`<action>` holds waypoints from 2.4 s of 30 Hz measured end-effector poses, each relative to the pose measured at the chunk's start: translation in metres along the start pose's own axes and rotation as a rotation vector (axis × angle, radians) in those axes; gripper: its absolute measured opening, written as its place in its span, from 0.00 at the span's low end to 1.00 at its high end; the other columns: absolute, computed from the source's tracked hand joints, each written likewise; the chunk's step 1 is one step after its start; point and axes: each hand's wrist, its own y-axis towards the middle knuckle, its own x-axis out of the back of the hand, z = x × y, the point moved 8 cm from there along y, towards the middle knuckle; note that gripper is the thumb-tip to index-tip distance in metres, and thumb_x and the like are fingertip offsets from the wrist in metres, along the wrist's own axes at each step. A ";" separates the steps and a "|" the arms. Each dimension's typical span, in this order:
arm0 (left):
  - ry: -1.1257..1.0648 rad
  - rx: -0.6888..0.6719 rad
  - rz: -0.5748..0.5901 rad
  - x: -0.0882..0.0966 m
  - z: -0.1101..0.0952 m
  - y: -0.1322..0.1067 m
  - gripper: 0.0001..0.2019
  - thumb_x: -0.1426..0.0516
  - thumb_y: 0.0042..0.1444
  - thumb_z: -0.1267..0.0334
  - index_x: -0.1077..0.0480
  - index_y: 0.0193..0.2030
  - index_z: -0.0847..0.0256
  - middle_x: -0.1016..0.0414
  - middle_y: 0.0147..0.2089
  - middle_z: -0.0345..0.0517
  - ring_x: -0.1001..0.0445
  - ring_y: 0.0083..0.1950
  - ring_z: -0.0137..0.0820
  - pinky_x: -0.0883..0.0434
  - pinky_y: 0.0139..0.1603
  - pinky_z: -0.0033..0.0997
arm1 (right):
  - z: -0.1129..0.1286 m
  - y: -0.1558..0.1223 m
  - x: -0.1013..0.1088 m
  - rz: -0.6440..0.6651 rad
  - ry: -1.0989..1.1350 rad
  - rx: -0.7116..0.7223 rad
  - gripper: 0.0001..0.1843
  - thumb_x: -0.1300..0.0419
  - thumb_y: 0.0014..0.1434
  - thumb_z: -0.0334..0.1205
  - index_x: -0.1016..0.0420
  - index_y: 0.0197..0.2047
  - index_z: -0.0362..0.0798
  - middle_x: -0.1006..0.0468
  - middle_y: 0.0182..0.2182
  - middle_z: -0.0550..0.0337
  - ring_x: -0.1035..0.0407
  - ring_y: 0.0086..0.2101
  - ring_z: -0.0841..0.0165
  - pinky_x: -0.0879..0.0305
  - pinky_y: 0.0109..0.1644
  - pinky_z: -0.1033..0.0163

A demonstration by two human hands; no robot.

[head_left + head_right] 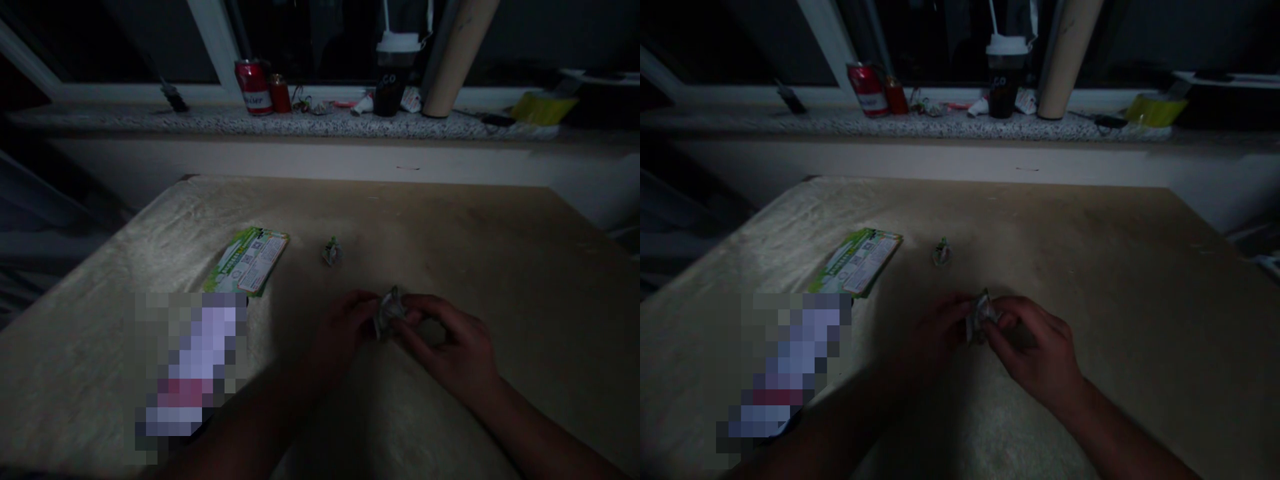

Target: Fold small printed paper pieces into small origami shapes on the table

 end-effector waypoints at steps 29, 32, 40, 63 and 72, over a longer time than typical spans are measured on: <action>1.026 -0.402 -0.126 -0.001 -0.052 -0.025 0.06 0.44 0.64 0.58 0.32 0.40 0.58 0.28 0.32 0.41 0.29 0.32 0.33 0.36 0.36 0.34 | -0.111 0.092 -0.076 0.130 -0.051 -0.534 0.09 0.39 0.50 0.40 0.19 0.26 0.45 0.20 0.22 0.56 0.28 0.24 0.66 0.38 0.27 0.65; 1.058 -0.420 -0.113 -0.002 -0.047 -0.026 0.06 0.44 0.64 0.58 0.31 0.42 0.57 0.26 0.34 0.44 0.28 0.34 0.35 0.36 0.38 0.36 | -0.110 0.094 -0.077 0.163 -0.087 -0.518 0.09 0.39 0.51 0.40 0.19 0.25 0.45 0.20 0.22 0.57 0.28 0.24 0.66 0.38 0.28 0.65; 1.111 -0.475 -0.112 -0.001 -0.043 -0.026 0.06 0.43 0.64 0.58 0.29 0.43 0.57 0.25 0.35 0.44 0.29 0.34 0.35 0.37 0.39 0.36 | -0.102 0.094 -0.072 0.193 -0.125 -0.495 0.12 0.40 0.53 0.41 0.18 0.27 0.45 0.20 0.24 0.55 0.28 0.26 0.65 0.38 0.30 0.63; 2.141 -0.186 -0.401 0.074 -0.166 -0.038 0.17 0.46 0.67 0.60 0.26 0.57 0.65 0.24 0.60 0.61 0.25 0.59 0.47 0.29 0.58 0.43 | -0.055 0.029 -0.062 0.312 0.073 -0.411 0.16 0.41 0.62 0.46 0.22 0.28 0.46 0.22 0.23 0.60 0.29 0.25 0.67 0.37 0.30 0.63; 2.208 -0.125 -0.374 0.104 -0.176 -0.005 0.21 0.41 0.61 0.51 0.22 0.54 0.62 0.23 0.58 0.62 0.23 0.57 0.49 0.26 0.52 0.42 | -0.044 0.017 -0.062 0.343 0.071 -0.361 0.15 0.41 0.64 0.45 0.22 0.29 0.47 0.23 0.23 0.63 0.30 0.24 0.68 0.37 0.29 0.64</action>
